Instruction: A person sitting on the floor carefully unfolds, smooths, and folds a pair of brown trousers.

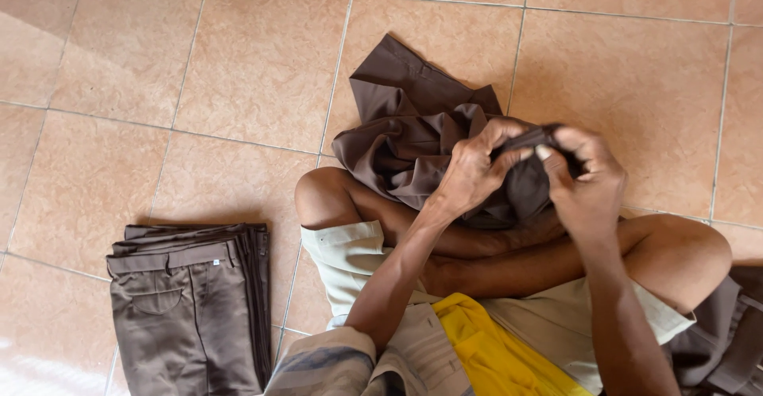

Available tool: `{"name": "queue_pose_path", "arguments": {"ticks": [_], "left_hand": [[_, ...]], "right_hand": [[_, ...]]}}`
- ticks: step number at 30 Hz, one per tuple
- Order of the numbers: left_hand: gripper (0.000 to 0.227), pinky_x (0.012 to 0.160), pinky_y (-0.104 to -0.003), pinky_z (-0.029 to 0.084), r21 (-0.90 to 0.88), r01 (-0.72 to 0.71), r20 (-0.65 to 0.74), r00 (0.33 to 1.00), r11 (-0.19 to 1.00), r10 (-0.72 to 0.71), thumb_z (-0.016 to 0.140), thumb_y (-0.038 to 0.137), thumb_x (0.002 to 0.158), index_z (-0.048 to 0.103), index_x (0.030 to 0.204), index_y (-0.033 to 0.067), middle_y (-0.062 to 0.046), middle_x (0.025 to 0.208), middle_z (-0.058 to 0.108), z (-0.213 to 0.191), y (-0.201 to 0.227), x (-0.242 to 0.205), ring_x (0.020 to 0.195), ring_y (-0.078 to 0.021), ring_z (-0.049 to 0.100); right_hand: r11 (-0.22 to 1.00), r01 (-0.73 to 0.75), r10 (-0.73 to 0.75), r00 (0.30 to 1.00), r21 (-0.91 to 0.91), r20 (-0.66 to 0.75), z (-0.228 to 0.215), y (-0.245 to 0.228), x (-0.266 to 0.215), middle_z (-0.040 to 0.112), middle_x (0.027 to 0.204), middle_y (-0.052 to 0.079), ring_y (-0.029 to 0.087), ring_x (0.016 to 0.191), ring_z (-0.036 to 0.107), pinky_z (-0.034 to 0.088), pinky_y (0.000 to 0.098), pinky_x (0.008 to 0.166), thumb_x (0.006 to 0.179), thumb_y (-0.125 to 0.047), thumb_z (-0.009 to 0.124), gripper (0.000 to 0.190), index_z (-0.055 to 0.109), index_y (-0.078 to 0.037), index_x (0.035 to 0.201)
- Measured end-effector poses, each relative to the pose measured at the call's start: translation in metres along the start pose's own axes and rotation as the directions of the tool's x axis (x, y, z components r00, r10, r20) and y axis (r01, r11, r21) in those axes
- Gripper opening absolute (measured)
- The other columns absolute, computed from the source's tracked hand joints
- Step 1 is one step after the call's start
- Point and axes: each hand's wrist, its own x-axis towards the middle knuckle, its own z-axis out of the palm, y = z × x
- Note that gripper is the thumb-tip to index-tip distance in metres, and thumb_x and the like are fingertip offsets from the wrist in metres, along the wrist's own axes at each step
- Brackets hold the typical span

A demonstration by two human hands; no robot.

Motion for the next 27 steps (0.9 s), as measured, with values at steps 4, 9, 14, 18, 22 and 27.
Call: {"name": "queue_pose_path", "arguments": {"ticks": [4,9,14,18,22,27], "left_hand": [[0.032,0.052,-0.038,0.056,0.526,-0.108,-0.130,0.970,0.844,0.205,0.068,0.008,0.093,0.052,0.120,0.0060,-0.014,0.090,0.075,-0.009,0.004,0.032,0.060,-0.0272,0.071],[0.025,0.034,-0.028,0.042,0.632,-0.303,-0.101,0.881,0.714,0.463,0.062,0.005,0.099,0.052,0.121,-0.0012,-0.009,0.068,0.064,0.027,-0.008,0.071,0.040,-0.0135,0.051],[0.021,0.060,-0.038,0.061,0.843,-0.110,-0.196,0.849,0.526,0.491,0.061,0.024,0.097,0.053,0.116,0.0259,0.000,0.085,0.068,0.063,-0.046,0.094,0.065,-0.0238,0.075],[0.021,0.064,-0.032,0.060,0.617,-0.185,-0.331,0.822,0.765,0.464,0.064,0.007,0.094,0.059,0.115,0.0062,-0.005,0.113,0.070,-0.019,-0.001,0.091,0.070,-0.0223,0.070],[0.018,0.088,-0.030,0.054,0.271,-0.207,-0.617,0.712,0.940,0.334,0.068,0.003,0.091,0.053,0.101,0.0077,-0.007,0.103,0.064,-0.079,-0.012,0.081,0.095,-0.0172,0.063],[0.024,0.063,-0.026,0.048,0.027,-0.097,-0.787,0.611,0.995,0.081,0.067,0.009,0.087,0.044,0.090,0.0065,-0.007,0.087,0.057,-0.102,-0.034,0.075,0.069,-0.0118,0.052]], "right_hand": [[0.753,0.332,-0.428,0.903,-0.568,-0.040,0.045,0.017,-0.028,0.064,0.101,0.016,0.025,0.078,0.055,0.045,0.0364,0.070,0.100,-0.001,0.069,0.025,0.059,0.006,0.122],[0.814,0.181,0.211,0.794,-0.552,0.571,0.112,0.211,-0.065,0.072,0.101,0.020,0.040,0.084,0.068,0.052,0.0503,0.074,0.092,-0.037,0.062,0.042,0.064,-0.001,0.113],[0.624,0.235,0.152,0.899,-0.745,0.411,0.111,0.270,-0.042,0.064,0.121,0.023,0.045,0.077,0.067,0.054,0.0541,0.065,0.079,-0.025,0.066,0.043,0.061,-0.010,0.119],[0.482,0.220,0.095,0.949,-0.848,0.300,0.044,0.340,-0.004,0.060,0.133,0.024,0.048,0.073,0.067,0.055,0.0565,0.060,0.072,-0.017,0.068,0.052,0.060,-0.014,0.123],[0.097,0.171,0.031,0.984,-0.981,0.174,-0.111,0.328,0.073,0.052,0.140,0.015,0.039,0.116,0.044,0.033,0.0574,0.094,0.076,-0.015,0.076,0.062,0.064,-0.011,0.137],[0.362,-0.342,0.144,0.940,-0.867,-0.311,-0.092,0.119,0.085,0.006,0.163,0.034,0.049,0.149,0.003,0.009,0.0652,0.123,0.083,0.028,0.086,0.108,0.021,0.007,0.166]]}}
